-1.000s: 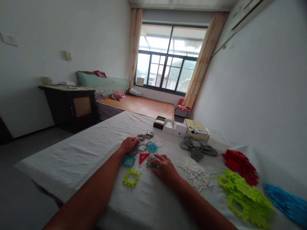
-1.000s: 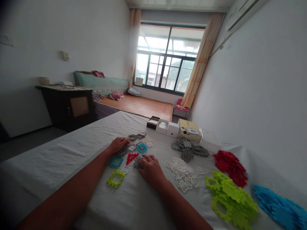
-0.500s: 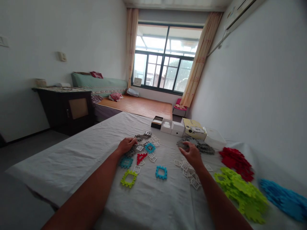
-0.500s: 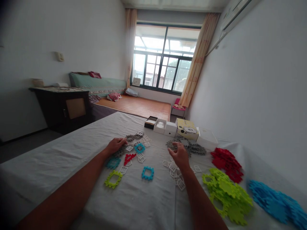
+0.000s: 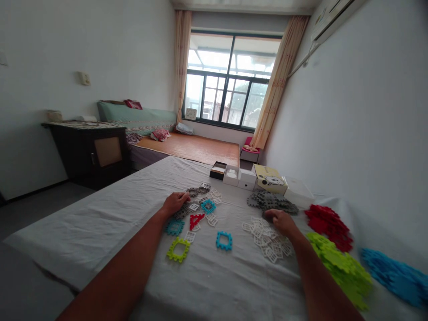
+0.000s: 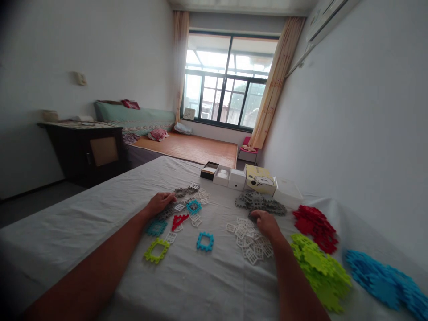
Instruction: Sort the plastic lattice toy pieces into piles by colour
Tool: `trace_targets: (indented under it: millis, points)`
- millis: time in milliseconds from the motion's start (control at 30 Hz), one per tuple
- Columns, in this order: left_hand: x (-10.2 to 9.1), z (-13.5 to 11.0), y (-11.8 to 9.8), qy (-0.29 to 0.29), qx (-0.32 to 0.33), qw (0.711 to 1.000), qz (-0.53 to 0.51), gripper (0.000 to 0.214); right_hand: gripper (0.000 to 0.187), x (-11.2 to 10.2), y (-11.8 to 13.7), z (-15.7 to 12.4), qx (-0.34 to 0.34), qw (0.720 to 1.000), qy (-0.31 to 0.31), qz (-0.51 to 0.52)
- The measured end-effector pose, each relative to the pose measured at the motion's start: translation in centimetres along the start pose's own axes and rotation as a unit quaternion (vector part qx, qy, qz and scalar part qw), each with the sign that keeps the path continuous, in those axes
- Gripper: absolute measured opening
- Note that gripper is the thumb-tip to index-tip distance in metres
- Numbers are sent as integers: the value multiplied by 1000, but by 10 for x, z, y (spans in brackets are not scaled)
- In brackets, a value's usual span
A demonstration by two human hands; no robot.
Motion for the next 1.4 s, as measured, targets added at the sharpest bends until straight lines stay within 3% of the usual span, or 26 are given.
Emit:
trace_targets:
  millis: [167, 333, 500, 567, 633, 767, 933, 1067, 1167, 1300, 1400]
  points:
    - [-1, -1, -1, 5, 3, 1000, 2, 54, 47, 4, 15, -2, -12, 1000, -14, -5]
    - [-1, -2, -1, 1, -3, 1000, 3, 53, 55, 12, 36, -10, -95, 991, 82, 47]
    - [0, 0, 1, 2, 3, 1000, -1, 53, 51, 0, 24, -11, -71, 983, 145, 92]
    - [0, 0, 2, 6, 2, 1000, 0, 53, 49, -11, 11, -7, -37, 988, 130, 75]
    - [0, 1, 3, 10, 3, 1000, 5, 53, 43, -21, -3, -6, 11, 997, 74, -10]
    - [0, 1, 4, 9, 8, 1000, 11, 53, 25, -25, -18, -13, 82, 987, 27, -135]
    - [-1, 0, 1, 7, 6, 1000, 12, 54, 21, -13, -9, -17, 52, 989, 48, -130]
    - [-1, -1, -1, 4, -4, 1000, 11, 54, 23, -8, 25, -15, 15, 993, 13, -114]
    - [0, -1, 0, 6, -4, 1000, 16, 54, 25, 0, 75, -25, -81, 997, -12, -16]
    - [0, -1, 2, 6, 3, 1000, 13, 54, 28, 16, 148, -55, -244, 954, 125, 119]
    - [0, -1, 2, 5, 6, 1000, 17, 54, 47, 19, 175, -70, -290, 932, 181, 119]
Point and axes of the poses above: each hand's wrist, its own z-axis towards the middle knuckle, its own x-axis out of the palm, y = z × x, the point moved 2 cm from there along z, towards the middle knuckle, and after that the axes turned 8 degrees about -y, right-handed, at the moved point
